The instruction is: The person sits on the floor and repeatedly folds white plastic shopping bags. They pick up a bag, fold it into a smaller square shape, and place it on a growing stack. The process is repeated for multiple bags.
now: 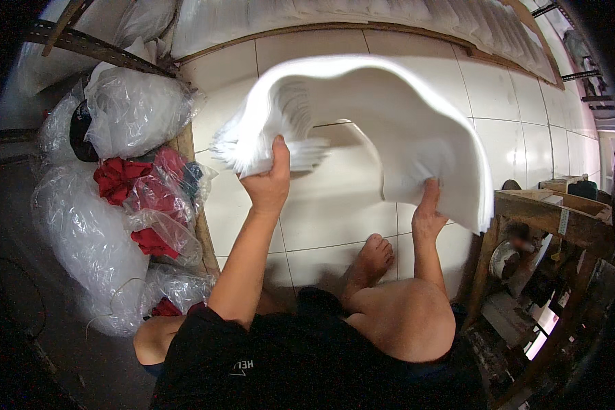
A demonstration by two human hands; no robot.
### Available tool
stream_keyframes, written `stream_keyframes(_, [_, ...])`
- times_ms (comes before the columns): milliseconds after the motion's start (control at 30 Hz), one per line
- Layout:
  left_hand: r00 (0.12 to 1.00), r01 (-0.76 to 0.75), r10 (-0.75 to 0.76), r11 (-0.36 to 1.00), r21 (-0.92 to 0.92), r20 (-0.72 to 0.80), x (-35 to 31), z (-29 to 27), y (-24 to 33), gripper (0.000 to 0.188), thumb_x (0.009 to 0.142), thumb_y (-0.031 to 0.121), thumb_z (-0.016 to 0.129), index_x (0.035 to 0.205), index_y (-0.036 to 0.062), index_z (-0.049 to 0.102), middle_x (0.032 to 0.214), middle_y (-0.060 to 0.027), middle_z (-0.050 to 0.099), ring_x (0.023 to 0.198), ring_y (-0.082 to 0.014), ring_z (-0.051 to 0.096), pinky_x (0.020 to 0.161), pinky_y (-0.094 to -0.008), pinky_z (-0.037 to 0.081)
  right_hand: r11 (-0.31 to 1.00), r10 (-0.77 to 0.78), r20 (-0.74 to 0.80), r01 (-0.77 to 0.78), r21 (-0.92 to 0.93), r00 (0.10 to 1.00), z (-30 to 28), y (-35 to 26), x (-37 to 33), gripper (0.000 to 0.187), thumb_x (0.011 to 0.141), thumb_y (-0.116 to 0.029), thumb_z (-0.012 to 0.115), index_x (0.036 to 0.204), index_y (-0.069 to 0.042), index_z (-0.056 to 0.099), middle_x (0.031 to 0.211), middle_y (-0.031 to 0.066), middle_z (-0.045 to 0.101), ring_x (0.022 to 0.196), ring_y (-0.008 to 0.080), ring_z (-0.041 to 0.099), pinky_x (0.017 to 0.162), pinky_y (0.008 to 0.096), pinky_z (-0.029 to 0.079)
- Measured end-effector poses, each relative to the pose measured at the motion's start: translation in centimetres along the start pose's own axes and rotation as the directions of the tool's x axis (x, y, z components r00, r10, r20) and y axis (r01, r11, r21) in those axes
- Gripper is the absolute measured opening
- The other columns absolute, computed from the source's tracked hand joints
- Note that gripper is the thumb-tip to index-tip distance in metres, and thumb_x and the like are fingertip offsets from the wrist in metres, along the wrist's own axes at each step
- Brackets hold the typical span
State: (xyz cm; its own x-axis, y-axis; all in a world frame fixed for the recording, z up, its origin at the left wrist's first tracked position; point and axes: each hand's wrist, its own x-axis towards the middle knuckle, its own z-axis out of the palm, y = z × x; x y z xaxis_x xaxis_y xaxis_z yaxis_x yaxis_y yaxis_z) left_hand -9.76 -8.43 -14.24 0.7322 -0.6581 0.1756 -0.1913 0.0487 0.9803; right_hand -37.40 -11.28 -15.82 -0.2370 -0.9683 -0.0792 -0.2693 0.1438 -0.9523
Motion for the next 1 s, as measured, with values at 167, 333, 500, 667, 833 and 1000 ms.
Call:
stream_keyframes(167, [0.989, -0.025, 0.022, 1.0, 0.018, 0.149, -1.1, -0.9, -0.8, 0.041, 0.079, 0.006, 0.076, 0.115, -0.0043, 0.057, 0.109, -0.0116, 0.063, 0.1, -0.0217, 0.06, 0.09, -0.0356, 0.047, 0.984, -0.174, 0.105, 0.177, -0.018, 0.979, 0.9, 4.2, -1.1, 0.039, 0.096, -0.021, 0.064, 0.124, 0.004, 0.056, 0.123, 0.014, 0.059, 0.111, 0.025, 0.056, 0.098, 0.0391, 0.045])
stream_keyframes(333, [1.0, 0.005, -0.005, 0.999, -0.034, -0.013, 0.3, -0.3, -1.4, 0.037, 0.081, 0.004, 0.073, 0.114, -0.0042, 0.058, 0.106, -0.0107, 0.064, 0.097, -0.0203, 0.061, 0.088, -0.0338, 0.048, 0.987, -0.125, -0.037, 0.128, 0.093, 0.991, 2.6, 4.4, -0.2, 0.032, 0.099, -0.019, 0.06, 0.119, 0.005, 0.058, 0.116, 0.0103, 0.06, 0.105, 0.0203, 0.056, 0.095, 0.0341, 0.046])
stream_keyframes(500, [1.0, 0.007, -0.007, 1.0, 0.0, 0.008, 0.1, -0.6, 0.8, 0.032, 0.082, 0.003, 0.072, 0.111, -0.0042, 0.06, 0.103, -0.0095, 0.066, 0.094, -0.0194, 0.062, 0.085, -0.0324, 0.05, 0.996, -0.086, 0.008, 0.086, 0.039, 0.996, 0.6, 2.4, -0.1, 0.032, 0.1, -0.02, 0.058, 0.119, 0.006, 0.059, 0.112, 0.0105, 0.062, 0.102, 0.02, 0.058, 0.092, 0.0325, 0.048])
stream_keyframes(667, [0.995, -0.043, 0.035, 0.996, 0.082, 0.094, -0.9, -1.1, -0.1, 0.036, 0.08, 0.007, 0.075, 0.111, -0.0021, 0.061, 0.102, -0.0093, 0.065, 0.095, -0.0207, 0.062, 0.086, -0.0342, 0.049, 0.946, -0.202, 0.056, 0.21, -0.249, 0.978, 0.6, 5.7, -0.6, 0.037, 0.098, -0.02, 0.061, 0.124, 0.006, 0.057, 0.118, 0.0152, 0.062, 0.103, 0.0238, 0.06, 0.091, 0.0349, 0.049])
stream_keyframes(833, [0.99, 0.012, -0.018, 0.999, 0.046, 0.137, 1.7, -1.3, -1.5, 0.04, 0.081, 0.009, 0.072, 0.116, -0.003, 0.059, 0.106, -0.0125, 0.065, 0.099, -0.0226, 0.062, 0.089, -0.0351, 0.048, 0.959, -0.216, 0.066, 0.225, -0.174, 0.974, -0.3, 3.9, 1.6, 0.039, 0.096, -0.025, 0.063, 0.121, 0.005, 0.059, 0.114, 0.0146, 0.064, 0.103, 0.0253, 0.06, 0.094, 0.0379, 0.047])
stream_keyframes(1000, [0.683, 0.435, -0.485, 0.871, 0.229, 0.546, 10.5, -4.6, 1.9, 0.045, 0.083, 0.015, 0.066, 0.121, -0.0068, 0.056, 0.111, -0.0164, 0.065, 0.094, -0.0228, 0.066, 0.081, -0.0341, 0.054, 0.978, 0.19, 0.421, -0.134, -0.159, 0.887, -4.1, -0.9, 8.5, 0.045, 0.093, -0.031, 0.065, 0.114, 0.008, 0.061, 0.098, 0.0148, 0.068, 0.086, 0.0216, 0.062, 0.081, 0.0369, 0.051])
